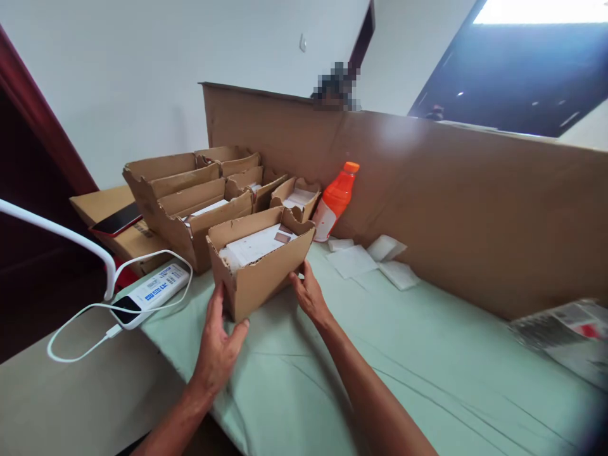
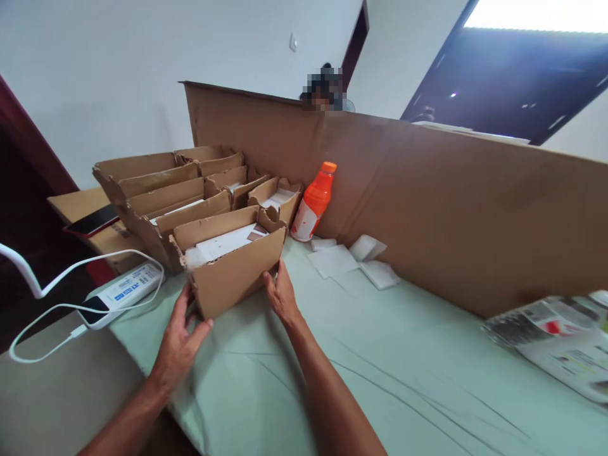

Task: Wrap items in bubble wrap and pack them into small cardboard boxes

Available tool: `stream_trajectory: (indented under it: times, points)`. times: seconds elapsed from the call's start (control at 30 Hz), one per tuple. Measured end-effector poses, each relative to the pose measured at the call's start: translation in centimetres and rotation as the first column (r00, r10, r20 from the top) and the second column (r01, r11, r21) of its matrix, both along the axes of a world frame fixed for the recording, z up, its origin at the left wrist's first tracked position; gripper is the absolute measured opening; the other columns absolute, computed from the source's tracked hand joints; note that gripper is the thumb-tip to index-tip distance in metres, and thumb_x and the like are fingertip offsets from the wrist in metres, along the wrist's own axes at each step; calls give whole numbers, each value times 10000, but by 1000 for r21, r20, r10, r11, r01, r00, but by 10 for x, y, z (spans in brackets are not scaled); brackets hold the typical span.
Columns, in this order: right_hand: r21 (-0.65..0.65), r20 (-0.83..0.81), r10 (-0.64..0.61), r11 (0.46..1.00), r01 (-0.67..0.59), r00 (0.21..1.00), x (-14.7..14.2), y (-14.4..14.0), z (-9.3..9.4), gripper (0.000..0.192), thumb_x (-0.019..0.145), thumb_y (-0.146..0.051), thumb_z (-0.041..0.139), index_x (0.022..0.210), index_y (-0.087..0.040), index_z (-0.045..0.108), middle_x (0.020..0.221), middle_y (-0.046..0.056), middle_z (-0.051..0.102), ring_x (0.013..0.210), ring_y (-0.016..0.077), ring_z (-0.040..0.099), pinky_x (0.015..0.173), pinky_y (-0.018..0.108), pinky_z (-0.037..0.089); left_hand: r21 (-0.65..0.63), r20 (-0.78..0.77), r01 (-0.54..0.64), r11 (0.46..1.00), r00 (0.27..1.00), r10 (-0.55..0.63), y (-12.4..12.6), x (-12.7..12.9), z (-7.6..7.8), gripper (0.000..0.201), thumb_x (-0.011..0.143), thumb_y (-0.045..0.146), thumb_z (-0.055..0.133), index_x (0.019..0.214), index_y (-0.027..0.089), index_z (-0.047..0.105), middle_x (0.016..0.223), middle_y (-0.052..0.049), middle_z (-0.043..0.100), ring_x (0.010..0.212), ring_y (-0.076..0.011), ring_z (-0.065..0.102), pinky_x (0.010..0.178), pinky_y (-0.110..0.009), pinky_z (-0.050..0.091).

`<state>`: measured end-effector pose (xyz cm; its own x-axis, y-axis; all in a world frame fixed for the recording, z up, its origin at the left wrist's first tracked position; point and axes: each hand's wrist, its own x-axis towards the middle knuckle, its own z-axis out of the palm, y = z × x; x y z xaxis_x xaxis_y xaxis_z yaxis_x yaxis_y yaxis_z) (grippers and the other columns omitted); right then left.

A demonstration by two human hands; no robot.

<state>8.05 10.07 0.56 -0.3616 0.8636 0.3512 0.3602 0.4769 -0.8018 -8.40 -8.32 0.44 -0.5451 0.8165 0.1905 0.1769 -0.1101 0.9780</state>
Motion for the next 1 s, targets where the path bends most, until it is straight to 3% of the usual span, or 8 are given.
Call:
stream_trajectory:
  times: [0.13, 0.33, 0.63, 0.73, 0.8, 0.9, 1.0]
  points:
    - [33, 35, -44, 999, 43, 998, -25, 21, -12, 580, 968, -436, 419, 1464, -134, 406, 1458, 186, 523, 1359, 310, 479, 1137, 502, 388, -34, 20, 2, 999, 1000, -1, 24, -8, 0, 844, 837, 304, 620, 1582, 278, 224, 1644, -107, 296, 1514, -312, 295, 1221, -527, 286]
    - [74, 96, -52, 996, 45, 994, -35, 43, -21, 667, 960, -475, 424, 1510, -104, 349, 1527, 206, 454, 1416, 323, 420, 1172, 524, 337, -19, 2, -25, 1000, 1000, 25, 44, -12, -3, 859, 836, 306, 614, 1587, 270, 198, 1668, -102, 227, 1528, -304, 257, 1221, -507, 296]
    - [40, 171, -12, 999, 5, 985, -23, 62, -31, 643, 879, -522, 569, 1424, -183, 529, 1393, 157, 612, 1301, 354, 539, 1130, 529, 384, -9, 37, -64, 998, 997, 64, 47, -3, -13, 832, 833, 287, 621, 1573, 302, 241, 1668, -94, 226, 1528, -296, 256, 1185, -502, 353]
    - [22, 124, -24, 1000, 22, 992, -21, 63, -30, 639, 875, -539, 560, 1399, -174, 551, 1410, 163, 590, 1305, 344, 536, 1129, 525, 390, 9, 73, -66, 998, 995, 65, 48, -3, -18, 807, 828, 276, 629, 1559, 299, 286, 1656, -90, 264, 1519, -286, 282, 1165, -467, 394]
    - [-2, 73, -54, 999, 55, 996, -20, 69, -26, 707, 892, -570, 525, 1457, -147, 483, 1466, 194, 526, 1298, 344, 543, 1082, 527, 439, 20, 87, -66, 998, 994, 64, 48, -5, -21, 799, 826, 275, 633, 1555, 292, 304, 1646, -94, 293, 1502, -286, 320, 1160, -458, 405]
    - [-41, 0, -100, 994, 100, 995, -20, 88, -17, 811, 897, -596, 513, 1542, -133, 347, 1543, 221, 424, 1306, 356, 538, 1021, 526, 488, 25, 99, -69, 997, 993, 66, 48, -5, -24, 802, 827, 281, 638, 1558, 286, 307, 1642, -94, 310, 1493, -288, 340, 1170, -460, 396]
    - [-56, -42, -94, 994, 92, 995, -26, 110, -7, 789, 861, -532, 578, 1530, -164, 379, 1533, 179, 463, 1329, 342, 520, 1053, 511, 472, 22, 115, -67, 998, 991, 64, 48, -4, -25, 794, 840, 283, 633, 1561, 287, 300, 1652, -84, 293, 1503, -281, 324, 1178, -453, 388]
